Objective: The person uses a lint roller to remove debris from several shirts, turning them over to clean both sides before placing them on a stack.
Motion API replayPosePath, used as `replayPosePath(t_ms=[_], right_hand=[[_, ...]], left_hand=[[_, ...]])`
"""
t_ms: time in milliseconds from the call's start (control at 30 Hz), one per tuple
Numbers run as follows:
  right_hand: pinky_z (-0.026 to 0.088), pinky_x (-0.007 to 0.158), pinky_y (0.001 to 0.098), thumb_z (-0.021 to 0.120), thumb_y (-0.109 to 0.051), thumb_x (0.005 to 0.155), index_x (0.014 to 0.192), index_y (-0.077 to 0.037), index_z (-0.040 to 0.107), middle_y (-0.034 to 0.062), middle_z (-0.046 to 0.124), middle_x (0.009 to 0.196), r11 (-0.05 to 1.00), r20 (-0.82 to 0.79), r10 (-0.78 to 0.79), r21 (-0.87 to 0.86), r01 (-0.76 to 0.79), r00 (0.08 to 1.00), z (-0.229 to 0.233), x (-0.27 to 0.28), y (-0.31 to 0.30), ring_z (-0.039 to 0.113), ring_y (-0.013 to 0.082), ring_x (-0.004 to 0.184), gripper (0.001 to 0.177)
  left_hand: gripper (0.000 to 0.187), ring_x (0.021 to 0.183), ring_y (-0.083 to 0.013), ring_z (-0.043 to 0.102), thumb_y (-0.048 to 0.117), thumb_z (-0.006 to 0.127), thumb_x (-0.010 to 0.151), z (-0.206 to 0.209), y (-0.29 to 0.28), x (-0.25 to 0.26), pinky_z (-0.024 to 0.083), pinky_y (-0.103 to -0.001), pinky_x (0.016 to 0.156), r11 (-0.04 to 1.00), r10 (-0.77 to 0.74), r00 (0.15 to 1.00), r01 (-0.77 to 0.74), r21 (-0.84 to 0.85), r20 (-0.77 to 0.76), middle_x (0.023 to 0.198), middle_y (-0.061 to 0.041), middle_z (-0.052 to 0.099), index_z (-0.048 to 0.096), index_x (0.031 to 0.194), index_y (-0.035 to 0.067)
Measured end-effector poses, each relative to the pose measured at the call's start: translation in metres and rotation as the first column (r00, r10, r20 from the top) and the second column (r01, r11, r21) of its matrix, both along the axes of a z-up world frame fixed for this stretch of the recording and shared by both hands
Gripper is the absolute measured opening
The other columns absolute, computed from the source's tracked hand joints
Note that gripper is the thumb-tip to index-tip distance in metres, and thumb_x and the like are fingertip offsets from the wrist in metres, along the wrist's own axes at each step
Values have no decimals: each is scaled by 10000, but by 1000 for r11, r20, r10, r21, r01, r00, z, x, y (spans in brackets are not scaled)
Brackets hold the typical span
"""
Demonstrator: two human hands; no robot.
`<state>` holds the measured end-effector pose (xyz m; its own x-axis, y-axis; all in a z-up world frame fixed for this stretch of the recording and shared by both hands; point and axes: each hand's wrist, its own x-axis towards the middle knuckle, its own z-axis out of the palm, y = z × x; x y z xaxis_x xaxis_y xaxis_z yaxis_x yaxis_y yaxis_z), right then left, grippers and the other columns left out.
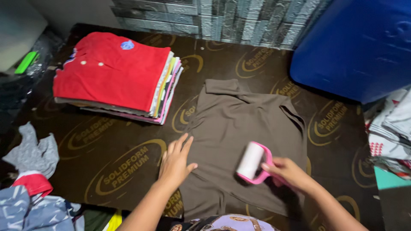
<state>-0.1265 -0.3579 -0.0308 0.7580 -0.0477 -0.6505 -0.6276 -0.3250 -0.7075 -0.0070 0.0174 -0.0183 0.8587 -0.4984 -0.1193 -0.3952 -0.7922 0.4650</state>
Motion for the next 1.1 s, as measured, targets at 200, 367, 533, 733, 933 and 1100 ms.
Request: replayPosePath(t_ms=[200,367,533,733,933,1100], right_hand=[[459,456,289,748,-474,871,834,-27,704,20,585,575,981,107,183,-90,-174,977,8,111,107,558,109,480,451],[433,446,285,740,-495,859,926,-57,756,1,578,582,982,62,171,-96,-165,983,-11,116,109,527,105,475,443],[358,409,320,741,-466,836,942,-32,796,29,538,532,996,-106,74,-51,-80,992,-3,45,-15,484,144,430,450],[437,440,315,735,-460,866,852,-28,751,35,563,548,975,-109,37,-214,-60,993,-5,43,-22,525,144,450,432],[361,425,316,740,-442,866,803,-15,710,35,522,548,989,-93,-146,-52,142,985,-15,7,-40,466,143,444,433],[334,473,312,769,-378,859,887,-12,719,51,535,641,896,-259,-441,-73,438,859,-6,-76,-113,465,157,522,370]], left_hand=[[1118,1406,-266,346,315,965,599,18,-10,28,365,-449,1096,970,-19,992,48,238,-122,1612,37,302,368,1536,191],[1172,1398,-262,345,312,975,576,16,1,30,368,-448,1091,971,43,990,-9,240,-137,1627,58,273,336,1551,186],[1157,1406,-253,347,285,968,592,15,5,29,382,-448,1078,970,48,987,-9,242,-155,1633,52,265,335,1554,170],[1162,1400,-255,350,285,966,600,18,0,31,391,-441,1072,962,38,987,6,272,-158,1640,49,243,319,1557,154],[1174,1395,-236,361,291,963,608,22,4,34,409,-446,1071,948,24,988,27,319,-154,1639,60,240,294,1562,147],[1153,1417,-242,347,294,951,637,23,-4,33,414,-453,1085,907,13,989,49,419,-145,1653,41,231,292,1567,119]])
